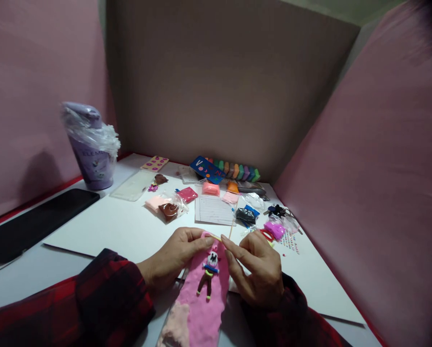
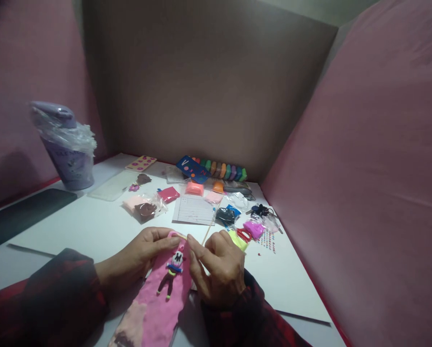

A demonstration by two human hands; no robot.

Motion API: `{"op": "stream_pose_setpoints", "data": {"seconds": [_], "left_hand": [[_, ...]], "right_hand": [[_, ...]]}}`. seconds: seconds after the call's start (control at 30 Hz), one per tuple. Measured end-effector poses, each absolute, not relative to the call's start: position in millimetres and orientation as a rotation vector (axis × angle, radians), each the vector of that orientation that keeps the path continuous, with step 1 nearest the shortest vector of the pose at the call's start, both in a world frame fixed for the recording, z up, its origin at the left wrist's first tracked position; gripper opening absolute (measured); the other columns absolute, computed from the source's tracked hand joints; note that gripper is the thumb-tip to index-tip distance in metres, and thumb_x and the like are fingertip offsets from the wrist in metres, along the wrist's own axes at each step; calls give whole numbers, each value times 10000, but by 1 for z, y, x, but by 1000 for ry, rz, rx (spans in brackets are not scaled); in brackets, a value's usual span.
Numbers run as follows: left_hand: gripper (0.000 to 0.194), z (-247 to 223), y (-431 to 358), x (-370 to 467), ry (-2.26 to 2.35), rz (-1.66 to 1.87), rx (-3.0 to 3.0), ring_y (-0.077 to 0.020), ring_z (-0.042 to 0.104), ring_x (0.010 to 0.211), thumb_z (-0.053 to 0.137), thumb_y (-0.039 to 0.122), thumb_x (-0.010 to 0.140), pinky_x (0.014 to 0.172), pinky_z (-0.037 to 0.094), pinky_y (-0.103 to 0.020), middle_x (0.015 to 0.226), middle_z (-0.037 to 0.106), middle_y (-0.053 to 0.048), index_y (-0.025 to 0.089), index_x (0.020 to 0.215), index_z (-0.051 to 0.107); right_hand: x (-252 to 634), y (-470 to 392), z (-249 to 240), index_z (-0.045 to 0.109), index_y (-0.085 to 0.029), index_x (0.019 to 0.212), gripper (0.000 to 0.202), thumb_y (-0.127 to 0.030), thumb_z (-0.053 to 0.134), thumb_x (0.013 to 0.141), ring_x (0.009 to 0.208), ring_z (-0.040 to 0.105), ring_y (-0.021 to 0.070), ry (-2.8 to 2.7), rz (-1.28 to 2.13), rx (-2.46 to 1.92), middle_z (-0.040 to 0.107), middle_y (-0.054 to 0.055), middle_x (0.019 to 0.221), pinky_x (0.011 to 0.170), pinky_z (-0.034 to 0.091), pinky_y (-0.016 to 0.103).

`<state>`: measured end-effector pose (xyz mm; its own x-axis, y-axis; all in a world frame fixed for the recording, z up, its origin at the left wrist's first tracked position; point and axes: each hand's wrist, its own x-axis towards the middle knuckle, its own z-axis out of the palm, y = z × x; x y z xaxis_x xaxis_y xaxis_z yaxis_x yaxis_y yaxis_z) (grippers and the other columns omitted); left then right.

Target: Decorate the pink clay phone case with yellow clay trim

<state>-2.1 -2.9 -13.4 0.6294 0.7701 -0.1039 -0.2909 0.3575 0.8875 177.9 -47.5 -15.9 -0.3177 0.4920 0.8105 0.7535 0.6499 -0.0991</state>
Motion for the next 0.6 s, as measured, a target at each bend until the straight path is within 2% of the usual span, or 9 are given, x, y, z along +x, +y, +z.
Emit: {"op": "stream_pose_setpoints", "data": {"seconds": [0.13, 0.3, 0.43, 0.6], "left_hand": [[347, -17, -1, -2, 558, 729, 997, -172, 600, 649, 742, 407, 659, 649, 466, -272, 686, 652, -68, 106, 827, 704], [308, -14, -3, -2, 550, 717, 1003, -158, 595, 655, 725, 374, 690, 669, 461, -266, 701, 651, -62, 112, 851, 701], [345, -16, -2, -1, 547, 718, 987, -157, 584, 626, 751, 406, 649, 646, 460, -266, 673, 642, -63, 108, 816, 700], [311, -12, -4, -2, 519, 691, 1011, -137, 557, 607, 717, 405, 692, 649, 448, -258, 675, 622, -48, 120, 816, 696]], "right_hand": [[175, -47, -14, 674, -162, 1081, 317, -121, 600, 776, 580, 379, 143, -2021, -448, -951, 403, 0, 614, 522, 297, 289], [176, -48, -13, 673, -173, 1085, 317, -125, 594, 782, 585, 380, 143, -2020, -410, -959, 398, 0, 618, 520, 294, 285], [177, -48, -14, 654, -190, 1122, 351, -122, 589, 784, 587, 381, 144, -2015, -396, -965, 398, -2, 622, 521, 295, 283], [175, -47, -12, 674, -183, 1086, 317, -129, 606, 782, 589, 374, 141, -2034, -412, -969, 393, -1, 625, 523, 287, 287]]}}
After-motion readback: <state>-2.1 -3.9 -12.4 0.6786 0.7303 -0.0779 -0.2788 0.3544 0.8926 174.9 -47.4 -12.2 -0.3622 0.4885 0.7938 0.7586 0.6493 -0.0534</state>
